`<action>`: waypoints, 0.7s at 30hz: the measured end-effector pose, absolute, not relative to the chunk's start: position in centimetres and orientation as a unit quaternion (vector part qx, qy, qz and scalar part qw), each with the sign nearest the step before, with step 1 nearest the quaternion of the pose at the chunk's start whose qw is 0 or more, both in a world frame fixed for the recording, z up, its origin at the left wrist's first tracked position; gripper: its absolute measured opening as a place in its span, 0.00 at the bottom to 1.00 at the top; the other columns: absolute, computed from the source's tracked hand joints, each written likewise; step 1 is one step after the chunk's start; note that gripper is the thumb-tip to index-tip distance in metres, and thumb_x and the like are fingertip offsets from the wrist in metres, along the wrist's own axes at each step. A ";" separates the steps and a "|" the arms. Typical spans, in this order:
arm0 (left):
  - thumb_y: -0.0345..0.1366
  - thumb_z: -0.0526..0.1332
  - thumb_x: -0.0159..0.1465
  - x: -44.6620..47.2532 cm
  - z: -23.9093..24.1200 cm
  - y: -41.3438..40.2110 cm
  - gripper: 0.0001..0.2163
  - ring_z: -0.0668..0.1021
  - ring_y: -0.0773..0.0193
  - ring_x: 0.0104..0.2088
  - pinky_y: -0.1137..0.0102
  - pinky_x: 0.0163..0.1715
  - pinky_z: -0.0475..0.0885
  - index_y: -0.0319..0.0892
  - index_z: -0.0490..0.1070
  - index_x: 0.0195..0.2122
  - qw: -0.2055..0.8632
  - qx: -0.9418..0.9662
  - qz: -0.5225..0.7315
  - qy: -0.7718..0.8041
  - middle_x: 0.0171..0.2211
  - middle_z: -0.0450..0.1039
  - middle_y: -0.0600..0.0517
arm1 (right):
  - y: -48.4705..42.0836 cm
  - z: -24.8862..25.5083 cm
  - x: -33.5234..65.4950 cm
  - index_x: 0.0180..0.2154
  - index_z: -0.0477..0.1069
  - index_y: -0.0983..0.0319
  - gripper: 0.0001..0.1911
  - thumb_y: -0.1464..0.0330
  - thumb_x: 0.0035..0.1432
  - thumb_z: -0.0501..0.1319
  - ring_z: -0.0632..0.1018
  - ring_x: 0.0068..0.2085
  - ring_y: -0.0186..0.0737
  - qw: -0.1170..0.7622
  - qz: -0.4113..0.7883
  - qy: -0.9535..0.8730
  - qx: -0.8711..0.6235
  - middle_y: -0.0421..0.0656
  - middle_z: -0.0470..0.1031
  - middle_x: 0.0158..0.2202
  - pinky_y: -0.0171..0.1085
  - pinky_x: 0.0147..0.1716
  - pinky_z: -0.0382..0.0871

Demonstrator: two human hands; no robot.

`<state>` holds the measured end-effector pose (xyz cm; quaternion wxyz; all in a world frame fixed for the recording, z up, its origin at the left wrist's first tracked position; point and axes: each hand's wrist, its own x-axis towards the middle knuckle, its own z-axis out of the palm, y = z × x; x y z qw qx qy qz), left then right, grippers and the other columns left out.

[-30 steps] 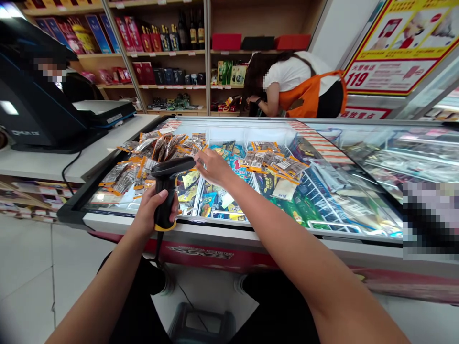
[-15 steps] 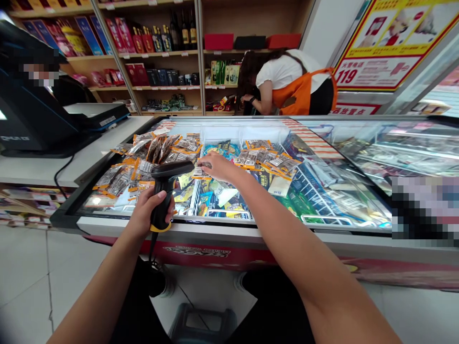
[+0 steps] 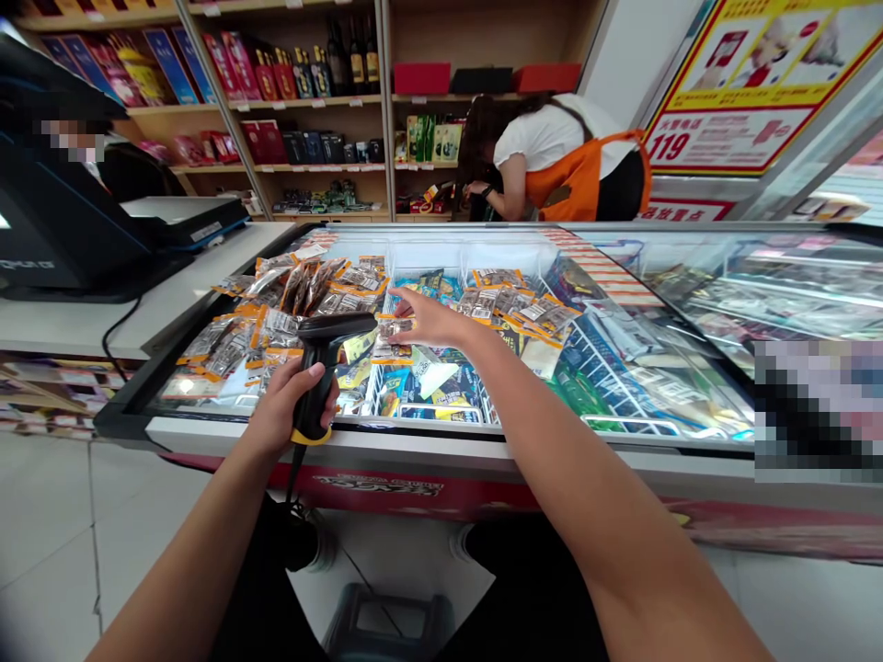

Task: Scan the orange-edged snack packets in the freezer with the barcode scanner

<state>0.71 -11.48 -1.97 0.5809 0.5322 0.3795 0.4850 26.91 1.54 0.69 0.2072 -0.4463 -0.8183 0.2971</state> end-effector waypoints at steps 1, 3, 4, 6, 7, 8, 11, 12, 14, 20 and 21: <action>0.51 0.65 0.67 0.7 -2.0 -11.5 0.17 0.72 0.68 0.16 0.73 0.17 0.66 0.42 0.69 0.41 0.582 0.532 0.485 0.378 0.22 0.72 0.57 | 1.5 0.7 26.9 0.76 0.56 0.50 0.52 0.57 0.56 0.75 0.77 0.62 0.57 0.206 0.288 -0.825 -0.441 0.51 0.75 0.63 0.52 0.60 0.75; 0.51 0.65 0.67 0.7 -2.1 -11.4 0.16 0.73 0.68 0.16 0.73 0.17 0.66 0.42 0.69 0.41 0.584 0.531 0.485 0.376 0.22 0.73 0.57 | 1.5 0.6 26.9 0.76 0.57 0.51 0.49 0.58 0.58 0.74 0.77 0.61 0.57 0.206 0.270 -0.836 -0.431 0.51 0.75 0.63 0.52 0.60 0.75; 0.51 0.65 0.68 0.7 -2.1 -11.4 0.16 0.73 0.68 0.17 0.73 0.17 0.67 0.42 0.69 0.40 0.585 0.531 0.485 0.374 0.22 0.73 0.56 | 1.5 0.6 26.8 0.75 0.58 0.52 0.48 0.58 0.59 0.74 0.78 0.61 0.57 0.205 0.262 -0.841 -0.428 0.52 0.75 0.62 0.53 0.59 0.76; 0.51 0.65 0.68 0.7 -2.3 -11.4 0.16 0.73 0.67 0.17 0.73 0.17 0.67 0.42 0.69 0.40 0.588 0.532 0.484 0.371 0.23 0.73 0.56 | 1.5 0.5 26.8 0.75 0.58 0.52 0.47 0.58 0.60 0.73 0.79 0.59 0.58 0.200 0.251 -0.845 -0.427 0.52 0.76 0.61 0.53 0.56 0.78; 0.51 0.65 0.68 0.6 -2.3 -11.3 0.16 0.74 0.67 0.17 0.73 0.17 0.67 0.42 0.69 0.40 0.588 0.532 0.484 0.369 0.22 0.73 0.56 | 1.5 0.5 26.7 0.75 0.58 0.52 0.47 0.58 0.60 0.73 0.80 0.58 0.58 0.197 0.248 -0.846 -0.429 0.52 0.77 0.61 0.53 0.54 0.79; 0.51 0.65 0.68 0.6 -2.4 -11.3 0.16 0.73 0.67 0.17 0.73 0.17 0.67 0.42 0.69 0.39 0.589 0.533 0.484 0.368 0.22 0.73 0.56 | 1.5 0.5 26.7 0.75 0.59 0.52 0.47 0.57 0.60 0.73 0.81 0.57 0.58 0.195 0.246 -0.846 -0.431 0.52 0.77 0.61 0.53 0.53 0.79; 0.50 0.65 0.68 0.6 -2.4 -11.4 0.16 0.73 0.67 0.16 0.73 0.17 0.66 0.42 0.67 0.37 0.589 0.529 0.491 0.365 0.22 0.73 0.56 | 1.5 0.9 26.8 0.72 0.66 0.52 0.41 0.56 0.60 0.73 0.80 0.57 0.56 0.187 0.236 -0.849 -0.434 0.51 0.77 0.61 0.51 0.54 0.79; 0.50 0.65 0.68 0.6 -2.4 -11.4 0.16 0.73 0.67 0.16 0.73 0.17 0.66 0.42 0.67 0.37 0.588 0.526 0.495 0.365 0.22 0.73 0.56 | 1.6 1.1 27.0 0.69 0.70 0.52 0.37 0.55 0.61 0.72 0.80 0.57 0.56 0.179 0.228 -0.852 -0.436 0.51 0.77 0.62 0.51 0.55 0.78; 0.50 0.65 0.68 0.5 -2.4 -11.5 0.16 0.73 0.67 0.17 0.73 0.17 0.66 0.42 0.67 0.38 0.587 0.518 0.505 0.364 0.22 0.73 0.56 | 1.9 1.4 27.7 0.62 0.78 0.53 0.27 0.56 0.64 0.69 0.81 0.57 0.56 0.152 0.205 -0.857 -0.448 0.50 0.77 0.62 0.51 0.56 0.77; 0.51 0.65 0.68 0.4 -2.5 -11.6 0.17 0.73 0.67 0.17 0.73 0.17 0.66 0.41 0.69 0.43 0.587 0.503 0.531 0.348 0.23 0.73 0.56 | 3.2 0.7 29.7 0.50 0.84 0.61 0.17 0.67 0.71 0.56 0.78 0.58 0.64 0.148 0.025 -0.813 -0.563 0.57 0.80 0.52 0.61 0.61 0.68; 0.51 0.65 0.68 0.4 -2.6 -11.5 0.18 0.73 0.67 0.17 0.73 0.17 0.66 0.41 0.69 0.43 0.588 0.500 0.534 0.346 0.23 0.72 0.56 | 3.2 0.4 29.5 0.50 0.84 0.61 0.18 0.68 0.72 0.55 0.76 0.60 0.65 0.155 0.007 -0.812 -0.563 0.57 0.80 0.52 0.62 0.63 0.66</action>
